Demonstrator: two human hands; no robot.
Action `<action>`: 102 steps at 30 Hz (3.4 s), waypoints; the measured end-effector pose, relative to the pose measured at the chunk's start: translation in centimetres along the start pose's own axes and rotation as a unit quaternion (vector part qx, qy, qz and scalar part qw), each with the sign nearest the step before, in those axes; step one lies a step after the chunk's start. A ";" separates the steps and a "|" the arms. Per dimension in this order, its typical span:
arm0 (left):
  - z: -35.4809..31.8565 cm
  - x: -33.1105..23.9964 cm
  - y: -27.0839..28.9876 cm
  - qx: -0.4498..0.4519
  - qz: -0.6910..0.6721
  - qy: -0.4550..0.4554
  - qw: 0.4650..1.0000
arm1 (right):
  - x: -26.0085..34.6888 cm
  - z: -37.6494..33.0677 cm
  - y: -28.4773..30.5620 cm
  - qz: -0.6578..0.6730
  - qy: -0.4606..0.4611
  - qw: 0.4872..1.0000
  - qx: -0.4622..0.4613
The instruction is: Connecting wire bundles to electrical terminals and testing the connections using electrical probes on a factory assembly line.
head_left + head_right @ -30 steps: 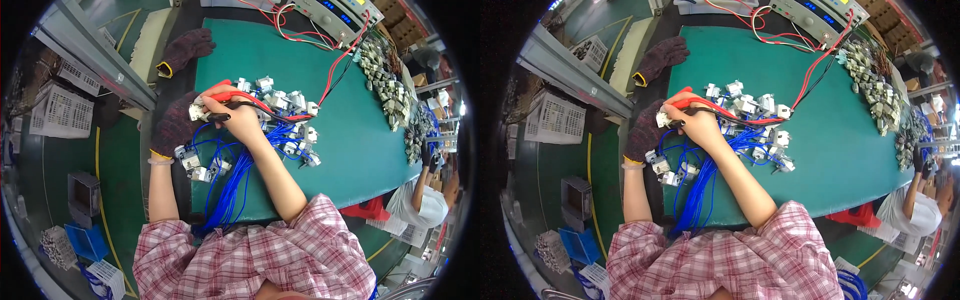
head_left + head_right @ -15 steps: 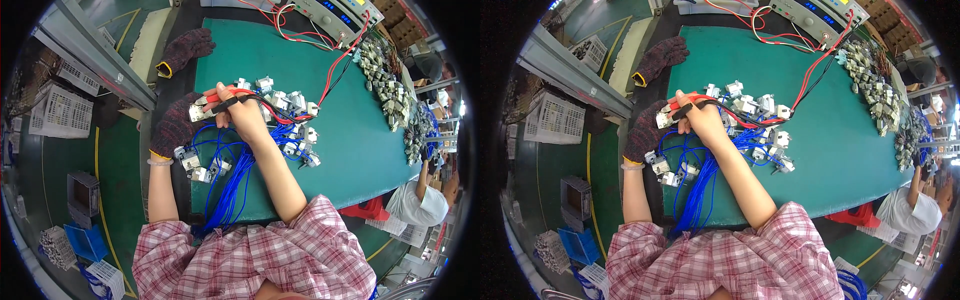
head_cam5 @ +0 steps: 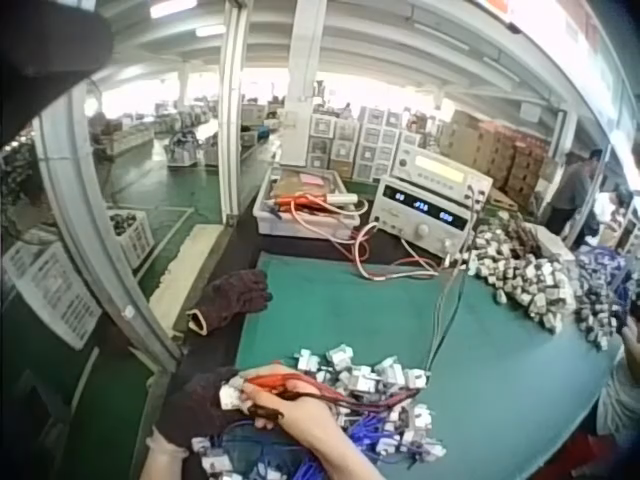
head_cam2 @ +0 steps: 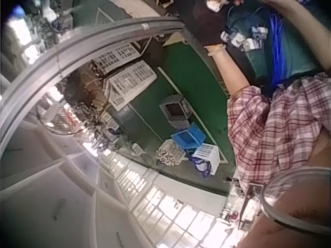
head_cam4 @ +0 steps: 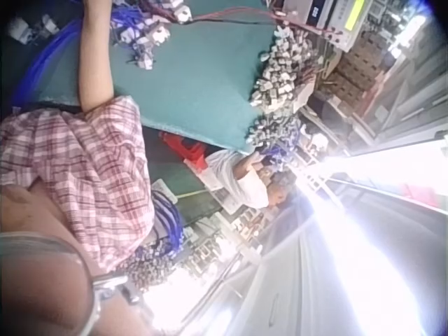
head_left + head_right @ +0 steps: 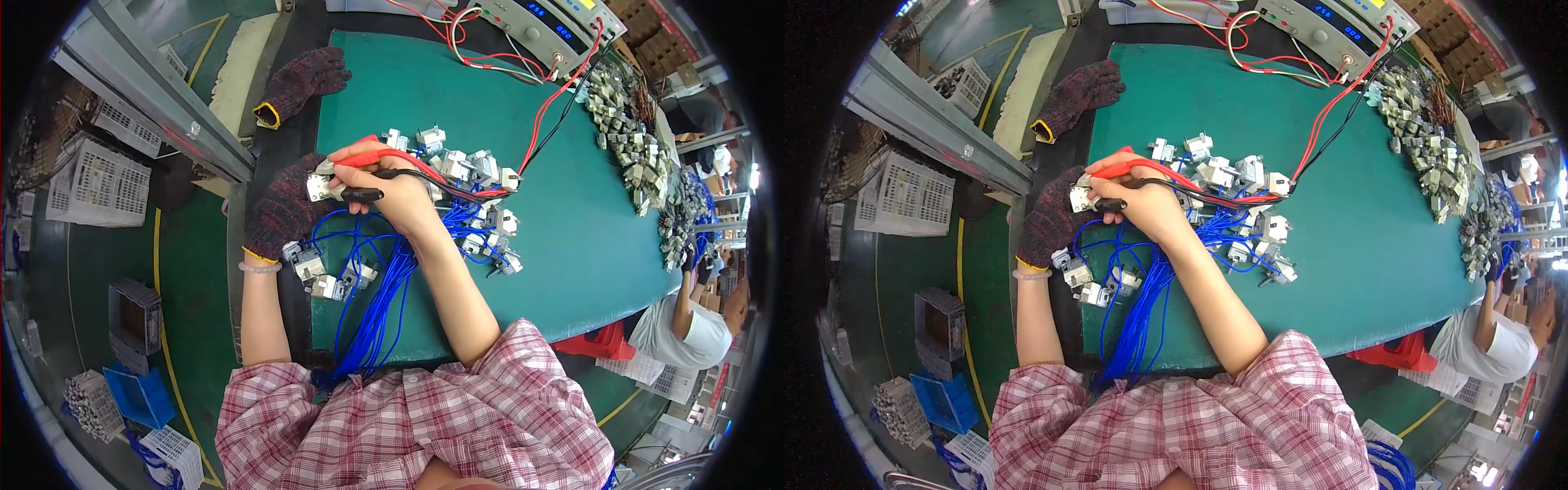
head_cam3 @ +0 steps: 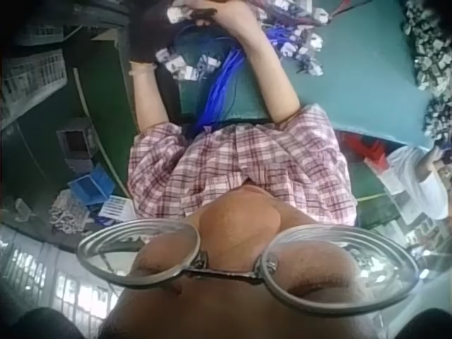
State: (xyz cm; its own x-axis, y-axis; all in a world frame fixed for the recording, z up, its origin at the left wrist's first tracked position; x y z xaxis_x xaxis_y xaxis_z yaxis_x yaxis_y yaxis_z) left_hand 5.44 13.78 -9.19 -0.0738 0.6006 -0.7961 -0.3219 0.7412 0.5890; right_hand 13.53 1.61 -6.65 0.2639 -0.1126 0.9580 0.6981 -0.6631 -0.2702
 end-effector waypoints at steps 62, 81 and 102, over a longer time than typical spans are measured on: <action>2.1 -4.5 -6.5 0.181 -0.020 -0.044 0.982 | 5.3 0.9 8.3 -0.472 0.240 0.844 -0.084; 2.2 -10.2 -7.0 0.124 -0.333 0.014 0.935 | 7.9 -6.5 13.8 -0.069 0.126 0.978 -0.150; 1.7 -10.5 -7.5 0.145 -0.308 -0.024 0.940 | 7.2 -7.6 7.8 -0.124 0.160 0.979 -0.010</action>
State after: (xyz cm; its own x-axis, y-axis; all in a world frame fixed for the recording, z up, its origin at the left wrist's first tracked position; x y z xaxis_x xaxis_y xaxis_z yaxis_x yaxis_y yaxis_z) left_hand 10.20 2.45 -5.02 0.0875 0.0375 -0.9955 -0.0183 0.9992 0.0361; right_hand 15.82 -9.97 -1.12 -0.1366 -0.1702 0.9759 0.7002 -0.7135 -0.0265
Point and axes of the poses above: each hand's wrist, its own z-axis towards the middle knuckle, its own y-axis out of the back of the hand, x = y × z, the point moved 8 cm from there along z, towards the middle knuckle, and after that the axes turned 2 degrees about y, right-handed, at the moved point
